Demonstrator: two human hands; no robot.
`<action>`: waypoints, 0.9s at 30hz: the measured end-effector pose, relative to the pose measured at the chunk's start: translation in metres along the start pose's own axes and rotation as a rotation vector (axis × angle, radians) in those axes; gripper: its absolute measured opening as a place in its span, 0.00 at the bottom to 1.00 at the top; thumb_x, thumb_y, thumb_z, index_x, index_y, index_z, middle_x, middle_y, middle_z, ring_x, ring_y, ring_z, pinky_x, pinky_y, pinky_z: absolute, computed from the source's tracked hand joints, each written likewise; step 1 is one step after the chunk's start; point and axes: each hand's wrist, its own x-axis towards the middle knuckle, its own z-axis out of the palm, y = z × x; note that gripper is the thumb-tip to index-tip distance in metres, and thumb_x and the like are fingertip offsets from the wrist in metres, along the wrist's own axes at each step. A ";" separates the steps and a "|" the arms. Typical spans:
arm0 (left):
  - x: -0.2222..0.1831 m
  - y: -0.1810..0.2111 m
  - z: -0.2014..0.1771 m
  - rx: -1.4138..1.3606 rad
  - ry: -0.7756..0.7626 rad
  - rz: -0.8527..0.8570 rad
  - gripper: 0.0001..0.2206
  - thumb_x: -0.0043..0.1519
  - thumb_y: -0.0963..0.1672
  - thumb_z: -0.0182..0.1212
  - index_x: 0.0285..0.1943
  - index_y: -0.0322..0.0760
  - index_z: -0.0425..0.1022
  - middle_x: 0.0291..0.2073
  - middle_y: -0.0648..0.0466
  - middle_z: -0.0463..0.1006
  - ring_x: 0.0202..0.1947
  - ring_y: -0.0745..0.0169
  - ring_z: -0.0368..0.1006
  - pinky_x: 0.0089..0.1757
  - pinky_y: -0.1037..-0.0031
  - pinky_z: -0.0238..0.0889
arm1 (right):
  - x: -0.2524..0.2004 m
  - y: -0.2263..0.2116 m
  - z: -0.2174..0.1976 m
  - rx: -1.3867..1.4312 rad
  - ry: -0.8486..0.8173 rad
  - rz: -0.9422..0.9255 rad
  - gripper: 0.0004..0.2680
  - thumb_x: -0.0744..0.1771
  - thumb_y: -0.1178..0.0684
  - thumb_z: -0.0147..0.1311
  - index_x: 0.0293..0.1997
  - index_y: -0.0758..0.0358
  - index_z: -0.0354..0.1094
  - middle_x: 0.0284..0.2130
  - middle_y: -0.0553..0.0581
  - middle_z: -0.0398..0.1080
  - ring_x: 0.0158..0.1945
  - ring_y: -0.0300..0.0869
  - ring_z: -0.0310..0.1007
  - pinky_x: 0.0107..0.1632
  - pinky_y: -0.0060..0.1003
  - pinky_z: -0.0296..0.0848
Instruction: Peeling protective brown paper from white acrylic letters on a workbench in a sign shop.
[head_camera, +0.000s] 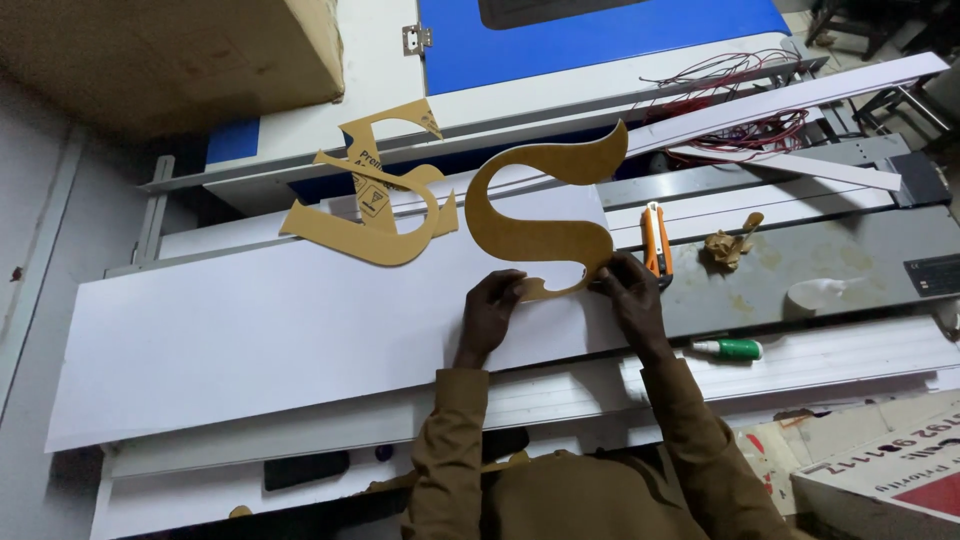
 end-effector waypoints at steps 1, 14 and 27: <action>-0.002 0.005 -0.005 -0.001 0.004 0.000 0.11 0.74 0.39 0.68 0.64 0.32 0.84 0.55 0.37 0.87 0.62 0.38 0.82 0.63 0.44 0.73 | -0.001 0.006 -0.006 -0.002 -0.004 0.000 0.08 0.75 0.62 0.58 0.62 0.71 0.75 0.50 0.67 0.79 0.56 0.54 0.80 0.58 0.57 0.84; 0.061 0.172 -0.085 0.797 -0.237 0.549 0.10 0.66 0.36 0.64 0.46 0.47 0.87 0.39 0.55 0.87 0.52 0.44 0.77 0.57 0.54 0.64 | 0.020 -0.122 -0.039 -0.182 -0.176 -0.161 0.29 0.74 0.43 0.53 0.86 0.67 0.50 0.72 0.75 0.67 0.78 0.60 0.64 0.75 0.65 0.64; 0.062 0.168 -0.032 0.132 0.368 0.386 0.28 0.80 0.54 0.56 0.85 0.38 0.62 0.79 0.38 0.65 0.79 0.35 0.61 0.72 0.44 0.59 | 0.021 0.081 -0.032 0.765 -0.192 -0.114 0.21 0.64 0.60 0.71 0.64 0.56 0.70 0.72 0.72 0.72 0.73 0.58 0.73 0.76 0.68 0.68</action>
